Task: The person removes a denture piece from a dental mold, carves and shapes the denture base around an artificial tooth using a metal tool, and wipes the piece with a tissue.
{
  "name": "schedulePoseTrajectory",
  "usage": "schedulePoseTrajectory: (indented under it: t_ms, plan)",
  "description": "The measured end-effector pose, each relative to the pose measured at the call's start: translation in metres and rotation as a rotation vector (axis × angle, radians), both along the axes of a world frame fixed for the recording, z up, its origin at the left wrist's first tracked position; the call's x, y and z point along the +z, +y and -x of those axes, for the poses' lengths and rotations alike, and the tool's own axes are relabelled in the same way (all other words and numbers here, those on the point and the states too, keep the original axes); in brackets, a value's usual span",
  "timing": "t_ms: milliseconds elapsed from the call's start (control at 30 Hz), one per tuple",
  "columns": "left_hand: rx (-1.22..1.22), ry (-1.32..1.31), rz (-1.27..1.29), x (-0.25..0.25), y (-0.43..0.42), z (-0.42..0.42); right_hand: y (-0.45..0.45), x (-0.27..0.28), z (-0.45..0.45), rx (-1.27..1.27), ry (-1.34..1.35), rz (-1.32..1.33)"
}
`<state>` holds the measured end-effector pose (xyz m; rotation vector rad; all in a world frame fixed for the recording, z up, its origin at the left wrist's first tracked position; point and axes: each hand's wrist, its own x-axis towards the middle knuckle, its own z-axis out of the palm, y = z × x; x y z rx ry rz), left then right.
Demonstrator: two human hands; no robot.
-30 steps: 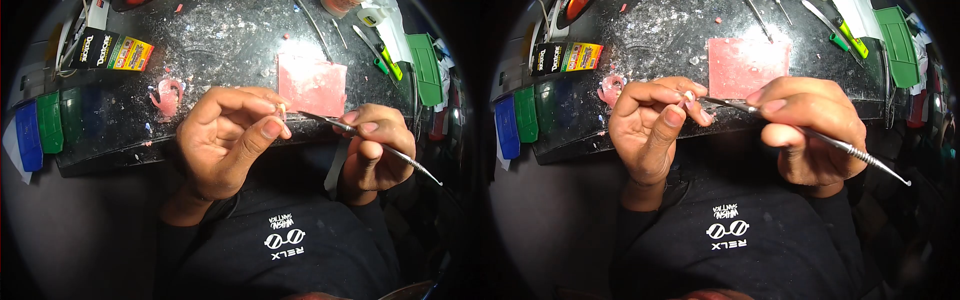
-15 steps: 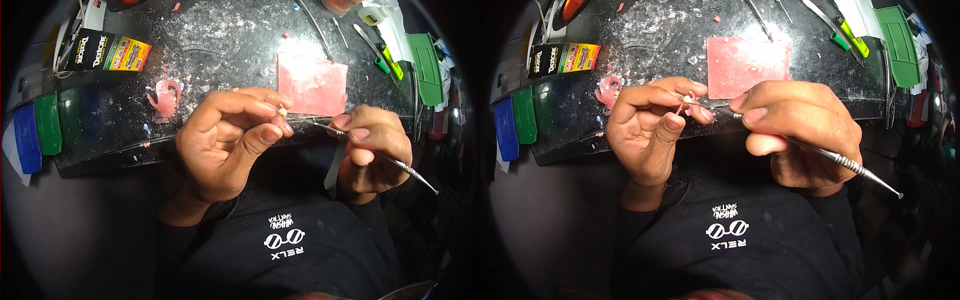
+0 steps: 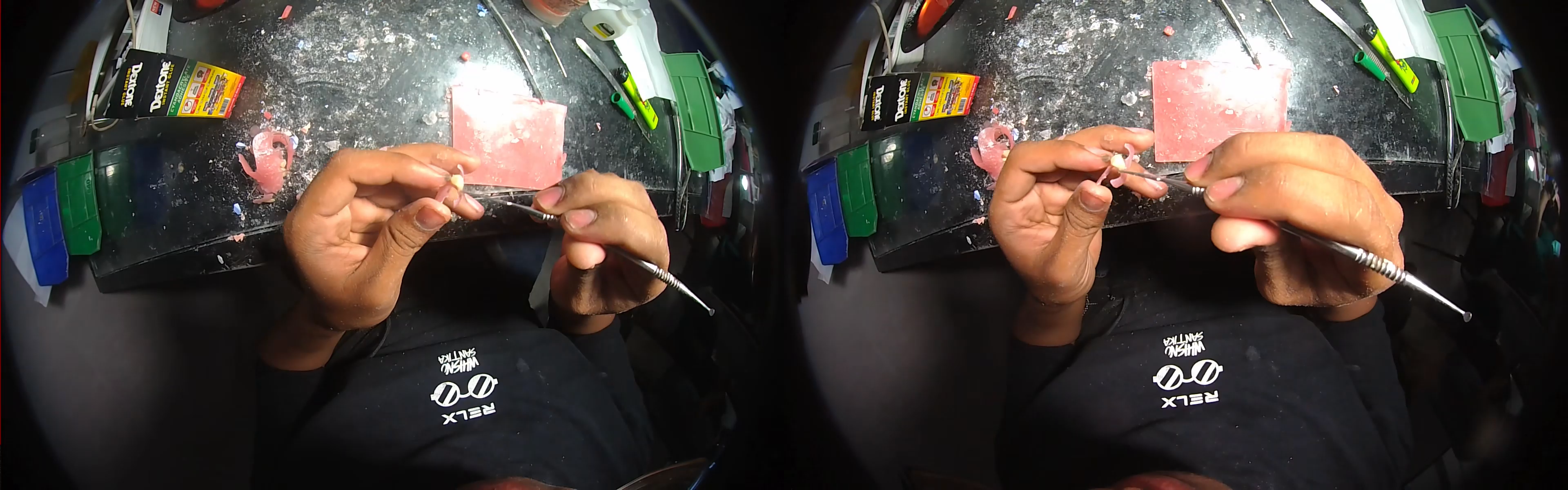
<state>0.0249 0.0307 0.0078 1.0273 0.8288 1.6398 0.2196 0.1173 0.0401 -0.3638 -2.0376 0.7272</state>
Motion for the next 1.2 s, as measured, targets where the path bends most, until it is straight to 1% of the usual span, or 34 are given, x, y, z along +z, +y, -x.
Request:
schedulePoseTrajectory:
  t_ms: [33, 267, 333, 367, 567, 633, 667, 733, 867, 1067, 1133, 1200]
  plan:
    - [0.001, -0.034, 0.011, 0.000, 0.000, 0.000, 0.000, 0.000, 0.000, -0.001, 0.005, 0.006]
    - [-0.019, -0.043, 0.003, -0.001, 0.000, 0.002, -0.002, 0.000, 0.001, -0.029, -0.004, 0.040]
    - [0.011, 0.044, 0.054, 0.001, -0.001, 0.001, -0.004, -0.002, 0.003, -0.044, 0.031, 0.052]
    - [0.010, 0.044, 0.054, 0.001, -0.001, 0.001, -0.004, -0.003, 0.003, -0.050, 0.043, 0.057]
    - [-0.003, 0.024, 0.054, 0.000, -0.001, 0.002, -0.005, -0.002, 0.003, -0.081, 0.023, 0.033]
    - [-0.022, -0.065, 0.021, -0.001, -0.001, 0.002, -0.005, -0.002, 0.003, -0.093, 0.028, 0.040]
    - [-0.022, -0.065, 0.021, 0.000, -0.001, 0.002, -0.005, -0.002, 0.004, -0.096, 0.030, 0.042]
    - [-0.010, 0.026, 0.055, 0.002, -0.001, 0.002, -0.006, -0.003, 0.004, -0.114, 0.040, 0.042]
    - [0.002, 0.026, 0.038, -0.001, 0.001, 0.002, -0.004, -0.003, 0.003, -0.101, 0.032, 0.012]
    - [-0.044, 0.003, 0.091, 0.002, 0.001, 0.010, 0.003, -0.013, -0.001, -0.154, 0.274, 0.088]
    - [-0.092, -0.084, 0.117, 0.001, 0.003, 0.013, 0.006, -0.016, -0.004, -0.205, 0.311, 0.105]
    - [-0.110, -0.119, 0.127, 0.000, 0.003, 0.015, 0.007, -0.018, -0.008, -0.264, 0.333, 0.129]
